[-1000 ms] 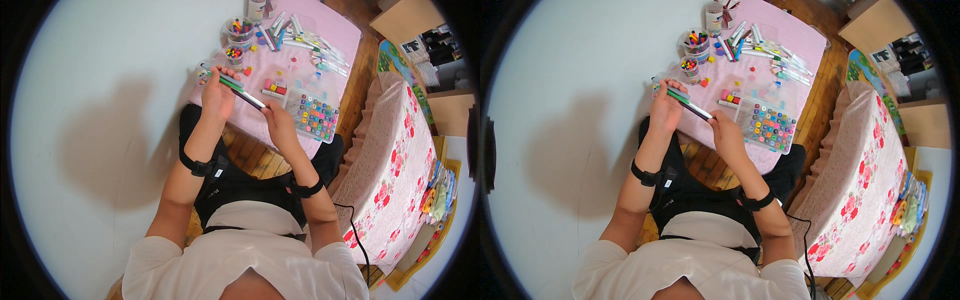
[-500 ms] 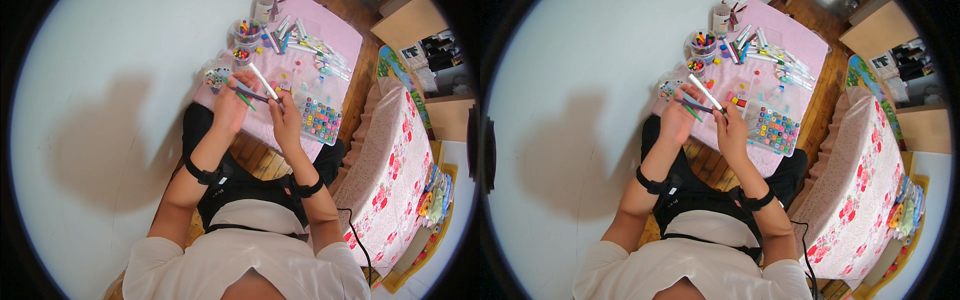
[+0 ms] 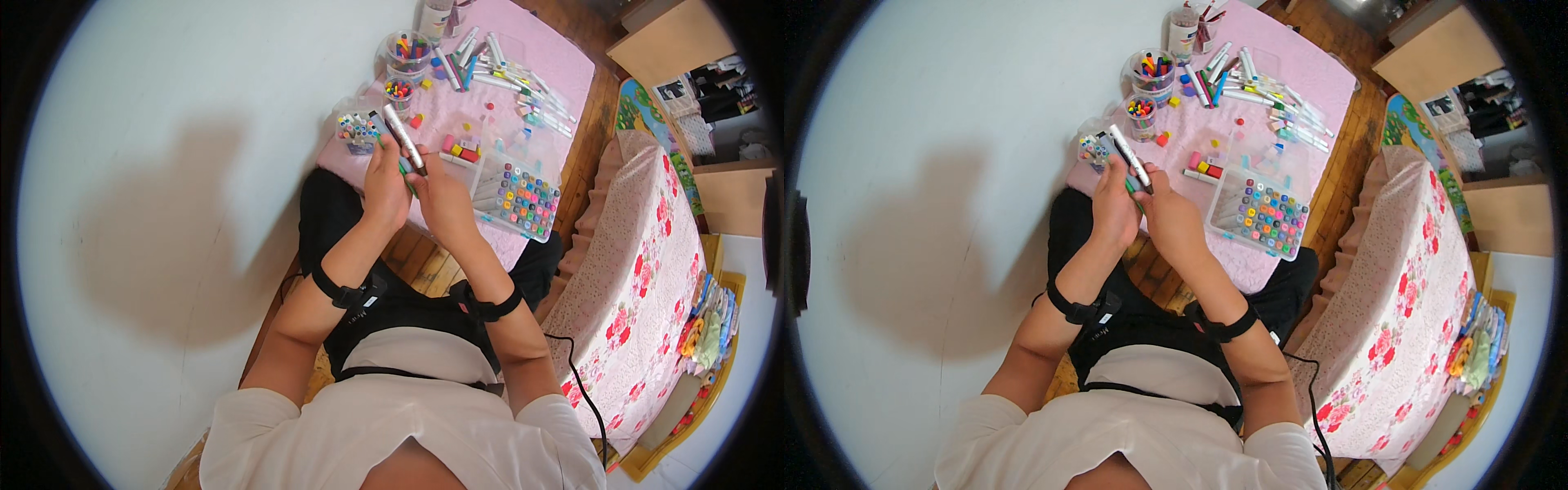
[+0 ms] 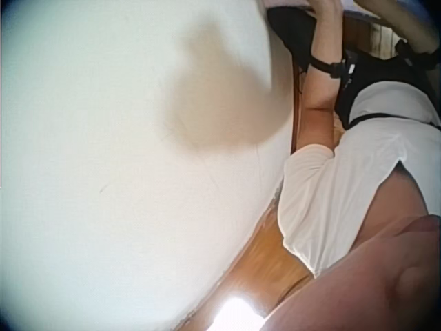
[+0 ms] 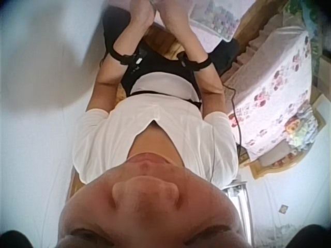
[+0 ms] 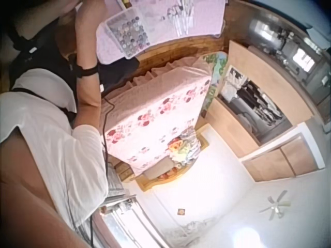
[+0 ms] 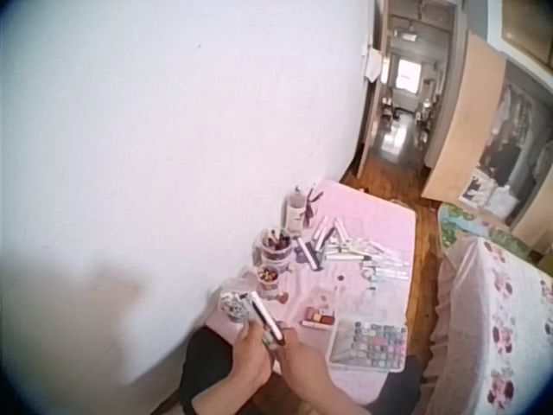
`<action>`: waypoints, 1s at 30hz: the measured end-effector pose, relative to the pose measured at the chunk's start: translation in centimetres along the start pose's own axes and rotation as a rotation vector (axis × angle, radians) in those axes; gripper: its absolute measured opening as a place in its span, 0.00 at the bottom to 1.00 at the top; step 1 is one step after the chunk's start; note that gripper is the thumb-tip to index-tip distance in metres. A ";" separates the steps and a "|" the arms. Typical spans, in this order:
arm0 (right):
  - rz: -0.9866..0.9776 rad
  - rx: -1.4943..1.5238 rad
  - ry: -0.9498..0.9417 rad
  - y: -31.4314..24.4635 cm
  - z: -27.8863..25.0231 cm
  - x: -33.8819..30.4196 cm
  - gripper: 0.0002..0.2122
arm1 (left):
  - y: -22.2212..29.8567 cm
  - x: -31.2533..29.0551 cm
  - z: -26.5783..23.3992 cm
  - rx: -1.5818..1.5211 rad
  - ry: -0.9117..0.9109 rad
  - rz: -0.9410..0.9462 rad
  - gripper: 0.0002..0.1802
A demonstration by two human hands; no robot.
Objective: Sort various colored markers and pencils into their respective containers and trays.
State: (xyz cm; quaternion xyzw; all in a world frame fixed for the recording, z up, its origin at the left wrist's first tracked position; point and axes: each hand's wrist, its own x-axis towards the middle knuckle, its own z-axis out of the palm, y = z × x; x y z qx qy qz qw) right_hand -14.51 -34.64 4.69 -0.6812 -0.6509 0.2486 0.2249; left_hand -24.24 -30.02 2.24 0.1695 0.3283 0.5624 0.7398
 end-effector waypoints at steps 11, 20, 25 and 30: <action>0.050 -0.090 -0.011 0.8 0.7 0.9 0.13 | -0.9 0.6 -0.4 0.020 0.035 0.034 0.17; 0.132 0.169 0.149 3.4 0.1 0.4 0.11 | 5.2 8.2 -5.2 0.346 0.031 0.423 0.16; 0.116 0.208 0.201 4.0 -0.9 0.6 0.12 | 6.9 10.3 -2.9 0.090 -0.174 0.401 0.13; 0.092 0.355 0.260 5.1 -1.1 0.2 0.11 | 4.7 14.4 1.0 0.253 -0.315 0.489 0.08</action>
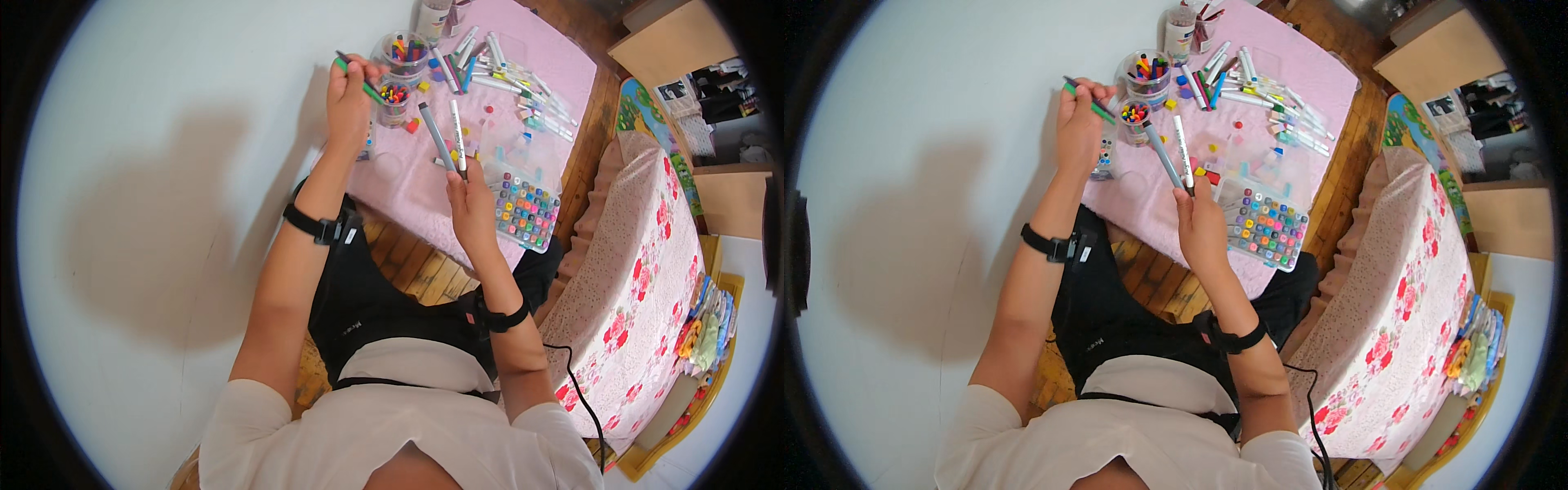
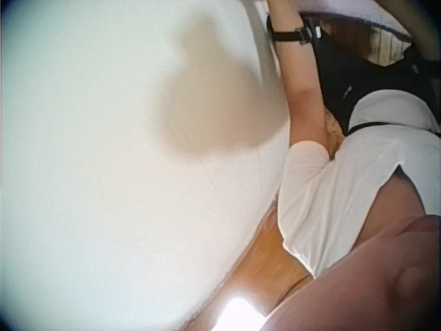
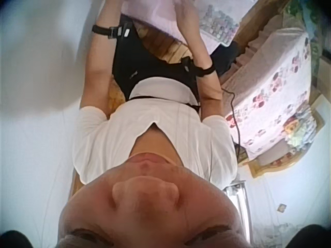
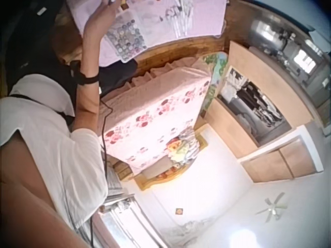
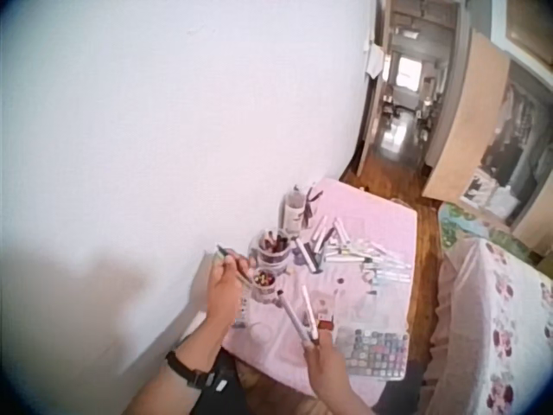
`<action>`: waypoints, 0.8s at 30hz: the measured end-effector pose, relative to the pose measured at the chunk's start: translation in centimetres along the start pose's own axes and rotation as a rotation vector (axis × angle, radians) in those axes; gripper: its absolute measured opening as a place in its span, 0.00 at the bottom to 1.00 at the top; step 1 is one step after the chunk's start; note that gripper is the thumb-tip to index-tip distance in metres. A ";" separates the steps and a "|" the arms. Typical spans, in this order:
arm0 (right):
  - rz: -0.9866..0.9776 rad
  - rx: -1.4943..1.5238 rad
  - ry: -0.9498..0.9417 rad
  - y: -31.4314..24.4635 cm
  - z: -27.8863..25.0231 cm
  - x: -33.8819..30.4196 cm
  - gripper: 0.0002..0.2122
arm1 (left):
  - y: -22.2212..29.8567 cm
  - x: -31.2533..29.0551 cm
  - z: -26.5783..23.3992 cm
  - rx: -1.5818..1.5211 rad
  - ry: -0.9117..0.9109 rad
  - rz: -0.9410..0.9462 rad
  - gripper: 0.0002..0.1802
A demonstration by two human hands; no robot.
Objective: Sort various colored markers and pencils into their respective containers and trays.
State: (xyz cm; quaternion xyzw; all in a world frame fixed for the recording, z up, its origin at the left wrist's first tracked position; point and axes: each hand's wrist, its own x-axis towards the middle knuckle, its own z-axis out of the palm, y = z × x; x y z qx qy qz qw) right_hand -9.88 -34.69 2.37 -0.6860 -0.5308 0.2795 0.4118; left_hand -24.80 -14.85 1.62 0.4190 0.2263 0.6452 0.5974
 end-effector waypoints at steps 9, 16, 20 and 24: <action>0.001 0.037 0.035 -0.8 -1.1 -0.3 0.11 | -6.2 3.0 -4.1 0.705 -0.213 -0.180 0.10; 0.036 0.021 0.004 -0.3 -1.2 0.3 0.11 | -6.7 1.8 -2.4 1.287 -0.354 -0.221 0.15; 0.005 0.001 0.010 -0.1 -0.6 0.6 0.11 | -5.2 1.2 -3.0 1.500 -0.393 0.327 0.18; -0.076 -0.067 0.075 -0.5 0.0 1.6 0.11 | -0.7 -0.7 -3.0 1.229 -0.190 0.225 0.18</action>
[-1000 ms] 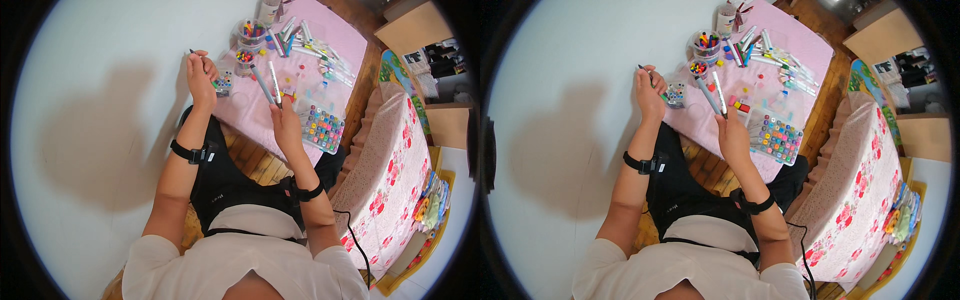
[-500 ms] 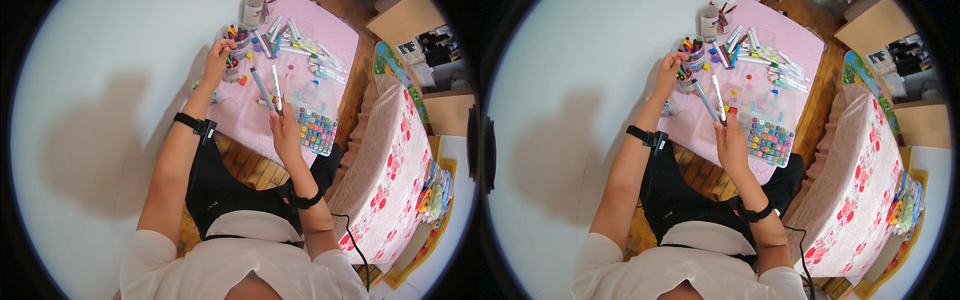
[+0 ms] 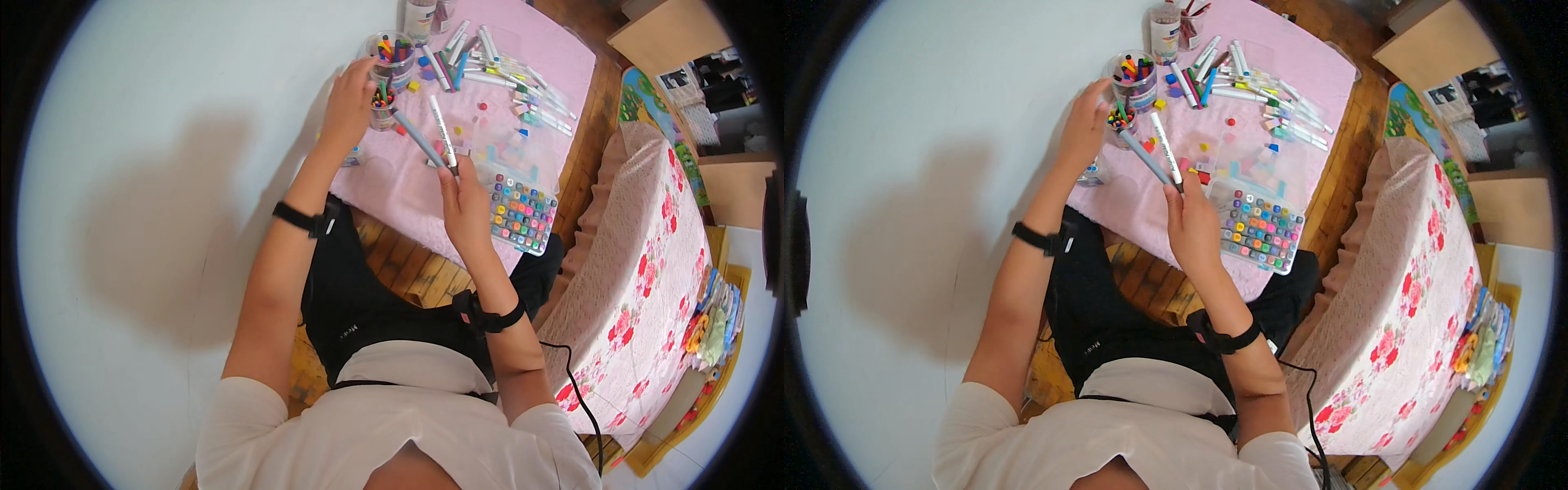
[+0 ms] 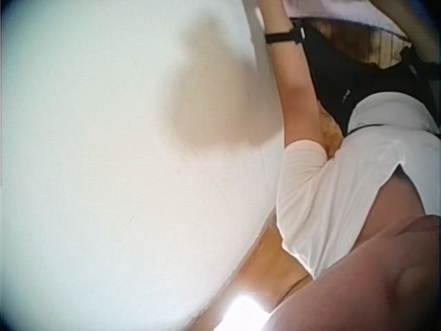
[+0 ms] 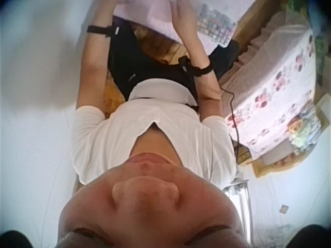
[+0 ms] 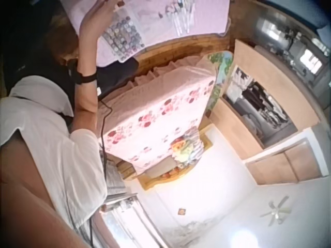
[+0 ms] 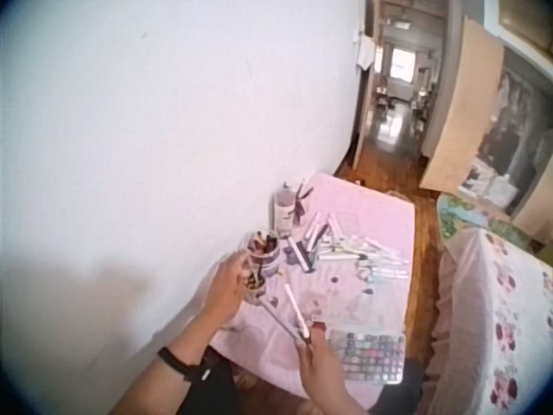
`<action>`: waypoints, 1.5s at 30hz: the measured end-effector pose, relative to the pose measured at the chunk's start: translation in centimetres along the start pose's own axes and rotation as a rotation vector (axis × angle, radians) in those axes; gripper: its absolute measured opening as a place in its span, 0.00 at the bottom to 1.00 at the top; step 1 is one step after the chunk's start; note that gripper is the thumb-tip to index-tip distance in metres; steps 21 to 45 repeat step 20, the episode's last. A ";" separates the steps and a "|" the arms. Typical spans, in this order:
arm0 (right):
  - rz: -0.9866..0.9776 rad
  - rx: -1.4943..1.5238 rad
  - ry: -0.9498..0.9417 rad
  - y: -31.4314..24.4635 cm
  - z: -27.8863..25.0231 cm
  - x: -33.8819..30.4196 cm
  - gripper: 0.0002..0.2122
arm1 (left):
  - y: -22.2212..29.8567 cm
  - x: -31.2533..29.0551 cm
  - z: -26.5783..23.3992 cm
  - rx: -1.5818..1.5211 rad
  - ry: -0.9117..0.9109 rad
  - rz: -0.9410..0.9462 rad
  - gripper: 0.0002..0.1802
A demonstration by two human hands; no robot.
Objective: Sort various colored markers and pencils into their respective containers and trays.
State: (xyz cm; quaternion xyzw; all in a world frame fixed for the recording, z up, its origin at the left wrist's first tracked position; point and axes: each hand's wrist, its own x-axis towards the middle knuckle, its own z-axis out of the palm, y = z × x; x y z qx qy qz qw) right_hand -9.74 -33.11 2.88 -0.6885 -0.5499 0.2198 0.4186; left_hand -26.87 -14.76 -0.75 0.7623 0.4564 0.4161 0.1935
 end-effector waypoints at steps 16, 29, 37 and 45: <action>0.002 0.316 -0.101 -2.4 8.6 4.1 0.11 | 1.5 -8.4 -7.8 -0.240 -0.004 -0.234 0.14; -0.039 0.185 -0.137 -3.0 7.9 4.6 0.13 | 0.4 -8.2 -8.4 -0.205 -0.142 -0.291 0.15; -0.039 0.185 -0.137 -3.0 7.9 4.6 0.13 | 0.4 -8.2 -8.4 -0.205 -0.142 -0.291 0.15; -0.039 0.185 -0.137 -3.0 7.9 4.6 0.13 | 0.4 -8.2 -8.4 -0.205 -0.142 -0.291 0.15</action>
